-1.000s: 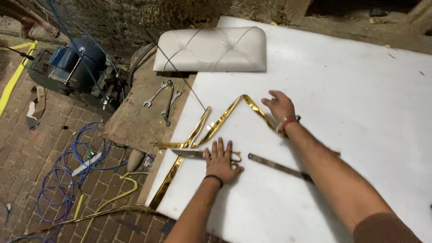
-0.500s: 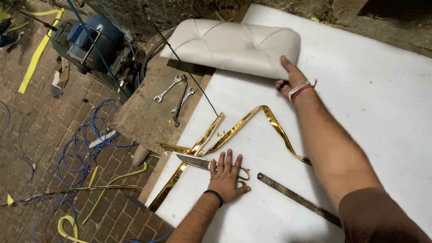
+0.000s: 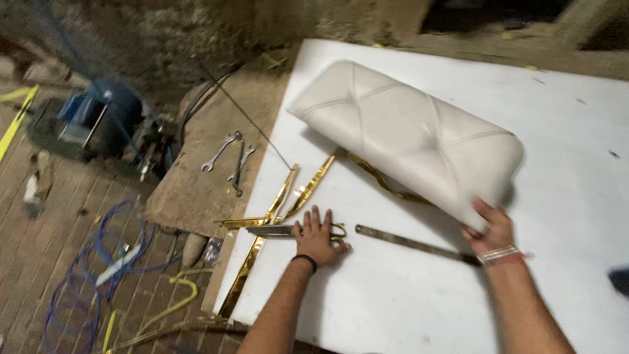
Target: The person staples gold gimp trim around the edges of a rectangular cushion base using a pneumatic staple gun, then trims excess with shears. They briefly place a tufted cushion cover on the base, then continue attaching gimp to another cushion base.
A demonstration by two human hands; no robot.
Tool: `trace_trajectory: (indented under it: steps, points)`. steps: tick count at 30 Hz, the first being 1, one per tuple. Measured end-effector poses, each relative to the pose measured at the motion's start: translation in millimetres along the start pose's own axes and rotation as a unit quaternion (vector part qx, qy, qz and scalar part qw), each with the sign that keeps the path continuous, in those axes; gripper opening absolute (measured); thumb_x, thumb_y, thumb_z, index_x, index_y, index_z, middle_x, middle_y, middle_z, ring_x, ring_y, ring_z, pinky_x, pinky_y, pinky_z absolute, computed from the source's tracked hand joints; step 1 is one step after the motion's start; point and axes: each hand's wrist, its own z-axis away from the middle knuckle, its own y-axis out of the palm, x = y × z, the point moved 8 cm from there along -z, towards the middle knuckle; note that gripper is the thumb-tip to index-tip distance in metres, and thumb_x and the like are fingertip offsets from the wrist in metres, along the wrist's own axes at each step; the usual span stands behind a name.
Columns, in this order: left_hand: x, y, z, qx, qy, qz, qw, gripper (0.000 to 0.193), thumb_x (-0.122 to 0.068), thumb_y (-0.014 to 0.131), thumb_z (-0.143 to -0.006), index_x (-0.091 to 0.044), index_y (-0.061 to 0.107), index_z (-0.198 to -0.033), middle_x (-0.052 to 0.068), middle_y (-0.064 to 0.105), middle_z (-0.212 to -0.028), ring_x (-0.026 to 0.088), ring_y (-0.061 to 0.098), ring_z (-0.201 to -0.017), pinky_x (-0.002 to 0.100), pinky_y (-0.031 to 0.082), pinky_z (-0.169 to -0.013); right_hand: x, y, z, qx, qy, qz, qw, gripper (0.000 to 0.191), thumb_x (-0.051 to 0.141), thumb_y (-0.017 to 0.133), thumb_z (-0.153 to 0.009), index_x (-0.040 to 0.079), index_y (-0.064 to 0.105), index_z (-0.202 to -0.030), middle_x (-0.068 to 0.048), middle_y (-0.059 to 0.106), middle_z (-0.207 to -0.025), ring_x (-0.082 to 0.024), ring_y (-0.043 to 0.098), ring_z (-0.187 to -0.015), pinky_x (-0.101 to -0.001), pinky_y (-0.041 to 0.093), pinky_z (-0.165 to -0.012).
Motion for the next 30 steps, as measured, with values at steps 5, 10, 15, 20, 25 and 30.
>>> trace_trajectory:
  steps: [5,10,15,20,25,30]
  points:
    - [-7,-47,25,-0.228,0.017,0.315,0.921,0.118,-0.038,0.085,-0.071,-0.013,0.017,-0.163,0.013,0.026,-0.167,0.028,0.026,-0.155,0.060,0.018,-0.125,40,-161,153,0.013,-0.055,-0.079,0.995,0.044,0.027,0.070,-0.093,-0.011,0.054,-0.108,-0.012,0.060,-0.071,-0.011,0.043,-0.034,-0.0293,0.040,-0.030]
    - [-30,-86,107,-0.387,0.331,0.307,0.804,0.076,-0.022,0.084,-0.089,-0.001,0.047,-0.152,0.028,0.031,-0.169,0.038,0.034,-0.157,0.044,0.037,-0.125,34,-173,273,0.037,0.032,-0.218,0.975,0.060,0.025,0.057,-0.099,-0.023,0.042,-0.132,-0.033,0.069,-0.085,-0.028,0.069,-0.062,-0.0428,0.056,-0.056]
    - [-9,-40,157,-0.236,0.340,0.524,0.745,0.050,-0.022,0.093,-0.071,-0.002,0.066,-0.108,0.010,0.077,-0.106,0.028,0.074,-0.104,0.044,0.056,-0.099,49,-198,340,-0.272,0.119,0.220,0.929,0.068,0.042,0.023,-0.105,-0.011,0.047,-0.140,-0.026,0.071,-0.085,-0.044,0.069,-0.084,-0.0605,0.054,-0.088]
    - [8,18,151,-0.196,0.186,0.518,0.811,0.048,-0.033,0.091,-0.074,-0.001,0.073,-0.105,0.012,0.078,-0.098,0.022,0.072,-0.088,0.038,0.058,-0.082,88,-205,343,-0.334,0.007,0.434,0.837,0.070,0.055,0.017,-0.116,0.006,0.045,-0.158,-0.019,0.073,-0.094,-0.023,0.065,-0.104,-0.0486,0.042,-0.097]
    - [5,71,116,-0.139,-0.011,0.522,0.841,0.061,-0.047,0.085,-0.078,0.003,0.071,-0.109,0.014,0.078,-0.095,0.023,0.073,-0.086,0.034,0.057,-0.079,81,-190,279,-0.274,-0.019,0.543,0.794,0.060,0.057,0.059,-0.107,0.003,0.066,-0.132,-0.019,0.069,-0.103,-0.033,0.067,-0.103,-0.0472,0.052,-0.093]
    - [9,88,105,-0.153,-0.037,0.547,0.822,0.075,-0.030,0.081,-0.076,0.001,0.049,-0.136,0.018,0.073,-0.109,0.024,0.074,-0.091,0.037,0.060,-0.080,52,-155,234,-0.171,-0.080,0.618,0.764,0.041,0.042,0.077,-0.092,0.005,0.080,-0.111,-0.017,0.076,-0.105,-0.030,0.071,-0.098,-0.0443,0.054,-0.093]
